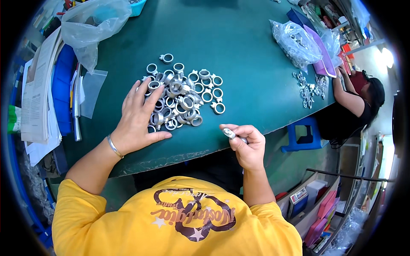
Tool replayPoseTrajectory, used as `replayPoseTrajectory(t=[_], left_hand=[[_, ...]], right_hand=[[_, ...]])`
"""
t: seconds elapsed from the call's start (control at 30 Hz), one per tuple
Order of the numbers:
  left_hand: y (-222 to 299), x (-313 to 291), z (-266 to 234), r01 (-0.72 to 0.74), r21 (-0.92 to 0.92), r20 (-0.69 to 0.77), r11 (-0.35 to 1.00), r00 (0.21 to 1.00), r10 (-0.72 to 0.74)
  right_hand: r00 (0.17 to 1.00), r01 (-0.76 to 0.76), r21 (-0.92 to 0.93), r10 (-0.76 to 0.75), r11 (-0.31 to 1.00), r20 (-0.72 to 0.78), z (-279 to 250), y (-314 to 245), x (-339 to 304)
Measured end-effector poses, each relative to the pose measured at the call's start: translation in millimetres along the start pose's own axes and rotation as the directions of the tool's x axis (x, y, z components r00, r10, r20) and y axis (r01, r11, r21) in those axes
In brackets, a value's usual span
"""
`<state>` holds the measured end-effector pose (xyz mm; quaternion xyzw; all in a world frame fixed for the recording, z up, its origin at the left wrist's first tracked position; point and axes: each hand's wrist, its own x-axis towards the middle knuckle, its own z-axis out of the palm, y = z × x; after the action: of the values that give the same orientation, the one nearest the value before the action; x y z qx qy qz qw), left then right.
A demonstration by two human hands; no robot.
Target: The person picks up metal rings from a pile on a workbench, rotates them in their hands, and places some aside while returning others to the pile.
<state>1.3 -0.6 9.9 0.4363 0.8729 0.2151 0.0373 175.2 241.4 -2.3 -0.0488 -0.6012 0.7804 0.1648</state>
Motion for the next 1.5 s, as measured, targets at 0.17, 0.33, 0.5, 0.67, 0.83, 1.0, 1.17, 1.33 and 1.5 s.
replayPoseTrajectory(t=[0.17,0.33,0.5,0.67,0.83,1.0,1.17,1.33,1.5], left_hand=[[2,1,-1,-0.01,-0.012,-0.004,1.0,1.0,0.009],[1,1,-1,0.017,0.009,0.013,1.0,1.0,-0.017],[3,1,1,0.036,0.015,0.018,0.999,0.999,-0.036],[-1,-2,0,0.014,0.007,-0.008,1.0,1.0,-0.014],[0,0,1,0.009,0.009,0.006,1.0,1.0,-0.009],[1,-1,-1,0.021,0.0,0.014,1.0,1.0,-0.021],[0,-1,1,0.006,-0.027,-0.006,1.0,1.0,-0.006],[0,-1,2,0.016,-0.005,0.0,1.0,1.0,-0.016],[-1,-1,1,0.0,-0.012,-0.011,1.0,1.0,0.0]], right_hand=[[0.975,-0.184,0.312,0.213,0.932,-0.061,6,-3,3],[0.912,-0.34,0.411,0.403,0.846,-0.074,6,-8,6],[0.891,-0.362,0.422,0.442,0.831,-0.105,7,-10,6],[0.934,-0.321,0.49,0.356,0.811,0.022,-1,-10,8],[0.949,-0.294,-0.116,0.275,0.949,-0.157,-3,-13,30],[0.977,0.154,-0.951,-0.185,0.268,0.106,20,-2,52],[0.995,0.094,-0.81,-0.083,0.579,0.055,11,-6,40],[0.976,0.211,-0.667,-0.189,0.714,0.106,6,-5,28],[0.994,0.09,-0.527,-0.108,0.845,-0.004,6,-6,18]])
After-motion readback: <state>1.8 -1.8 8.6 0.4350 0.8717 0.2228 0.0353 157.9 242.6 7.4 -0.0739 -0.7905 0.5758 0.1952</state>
